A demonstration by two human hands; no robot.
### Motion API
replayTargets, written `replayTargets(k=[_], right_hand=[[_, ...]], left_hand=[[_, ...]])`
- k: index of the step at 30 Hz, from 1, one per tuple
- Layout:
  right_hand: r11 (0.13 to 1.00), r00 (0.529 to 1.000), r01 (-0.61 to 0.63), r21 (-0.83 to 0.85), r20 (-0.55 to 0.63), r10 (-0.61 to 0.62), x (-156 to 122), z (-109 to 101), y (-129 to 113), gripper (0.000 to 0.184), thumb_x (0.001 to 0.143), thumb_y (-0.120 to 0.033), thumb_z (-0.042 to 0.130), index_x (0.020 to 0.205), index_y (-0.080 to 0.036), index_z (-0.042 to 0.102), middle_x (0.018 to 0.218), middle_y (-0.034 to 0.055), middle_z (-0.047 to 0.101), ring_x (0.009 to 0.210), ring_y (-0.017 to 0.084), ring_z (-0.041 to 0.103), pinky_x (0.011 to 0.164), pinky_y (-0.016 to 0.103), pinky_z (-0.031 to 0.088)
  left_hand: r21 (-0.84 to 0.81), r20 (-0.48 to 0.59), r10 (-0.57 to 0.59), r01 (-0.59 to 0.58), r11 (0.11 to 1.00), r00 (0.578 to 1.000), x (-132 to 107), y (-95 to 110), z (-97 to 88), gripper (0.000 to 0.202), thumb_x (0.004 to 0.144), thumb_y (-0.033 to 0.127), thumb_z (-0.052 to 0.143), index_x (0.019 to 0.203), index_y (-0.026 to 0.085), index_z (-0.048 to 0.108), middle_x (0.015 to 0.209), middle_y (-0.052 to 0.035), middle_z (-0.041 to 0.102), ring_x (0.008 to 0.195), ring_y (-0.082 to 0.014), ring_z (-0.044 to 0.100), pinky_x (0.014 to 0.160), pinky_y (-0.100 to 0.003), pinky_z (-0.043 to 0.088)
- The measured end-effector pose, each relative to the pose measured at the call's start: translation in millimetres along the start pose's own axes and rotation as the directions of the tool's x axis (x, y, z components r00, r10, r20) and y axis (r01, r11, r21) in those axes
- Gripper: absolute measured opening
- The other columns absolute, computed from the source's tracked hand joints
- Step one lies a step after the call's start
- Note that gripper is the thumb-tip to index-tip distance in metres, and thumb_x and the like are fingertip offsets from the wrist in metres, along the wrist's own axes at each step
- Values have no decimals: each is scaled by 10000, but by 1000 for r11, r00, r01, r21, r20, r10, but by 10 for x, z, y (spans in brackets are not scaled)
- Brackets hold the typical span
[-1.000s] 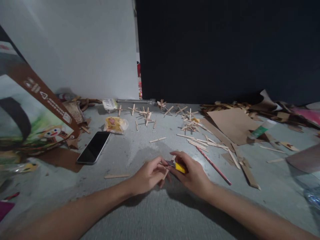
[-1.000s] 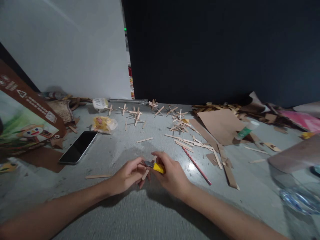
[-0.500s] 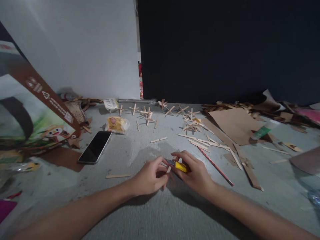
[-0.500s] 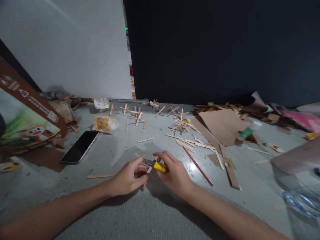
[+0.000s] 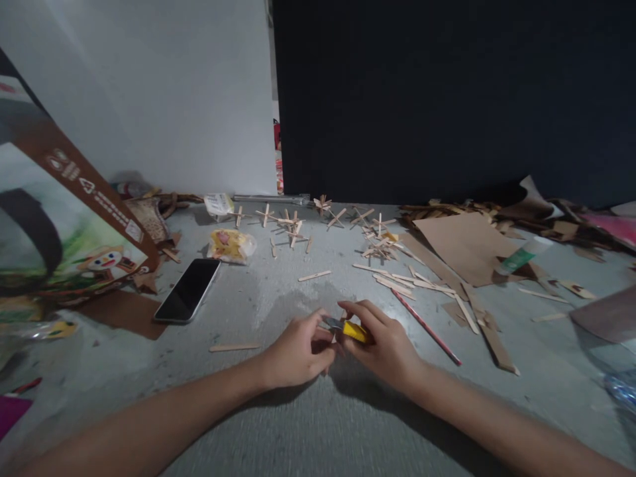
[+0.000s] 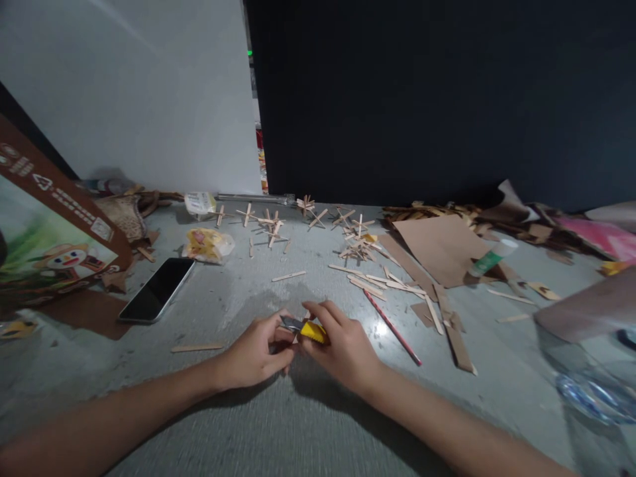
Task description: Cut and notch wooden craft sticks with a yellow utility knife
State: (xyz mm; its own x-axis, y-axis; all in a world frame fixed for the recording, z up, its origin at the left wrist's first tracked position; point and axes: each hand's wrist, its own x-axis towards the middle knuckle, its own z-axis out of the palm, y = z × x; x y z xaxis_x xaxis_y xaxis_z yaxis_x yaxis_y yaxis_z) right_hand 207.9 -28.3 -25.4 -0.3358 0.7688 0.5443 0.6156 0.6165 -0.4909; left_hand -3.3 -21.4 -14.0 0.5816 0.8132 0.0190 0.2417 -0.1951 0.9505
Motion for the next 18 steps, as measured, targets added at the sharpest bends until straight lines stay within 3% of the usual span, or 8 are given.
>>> replayTargets(k=[8, 18], right_hand=[[990, 991, 130, -46, 34, -129, -21, -42, 49, 291, 986, -202, 561, 1260, -172, 656, 926, 90, 748, 712, 194, 738, 619, 281, 587], [981, 976, 192, -28, 115, -188, 36, -104, 135, 271, 990, -130, 547, 1210, -198, 690, 916, 79, 748, 734, 194, 740, 648, 278, 582]], left_hand=[[-3, 19, -33, 33, 999, 999, 7, 61, -15, 324, 818, 99, 589, 1132, 176, 567, 669, 28, 694, 566, -143, 624, 579, -237, 450], [-94, -9, -15, 14, 995, 1000, 6, 30, -8, 245, 794, 86, 608, 1008, 196, 558, 658, 22, 701, 526, -135, 618, 539, -227, 432]])
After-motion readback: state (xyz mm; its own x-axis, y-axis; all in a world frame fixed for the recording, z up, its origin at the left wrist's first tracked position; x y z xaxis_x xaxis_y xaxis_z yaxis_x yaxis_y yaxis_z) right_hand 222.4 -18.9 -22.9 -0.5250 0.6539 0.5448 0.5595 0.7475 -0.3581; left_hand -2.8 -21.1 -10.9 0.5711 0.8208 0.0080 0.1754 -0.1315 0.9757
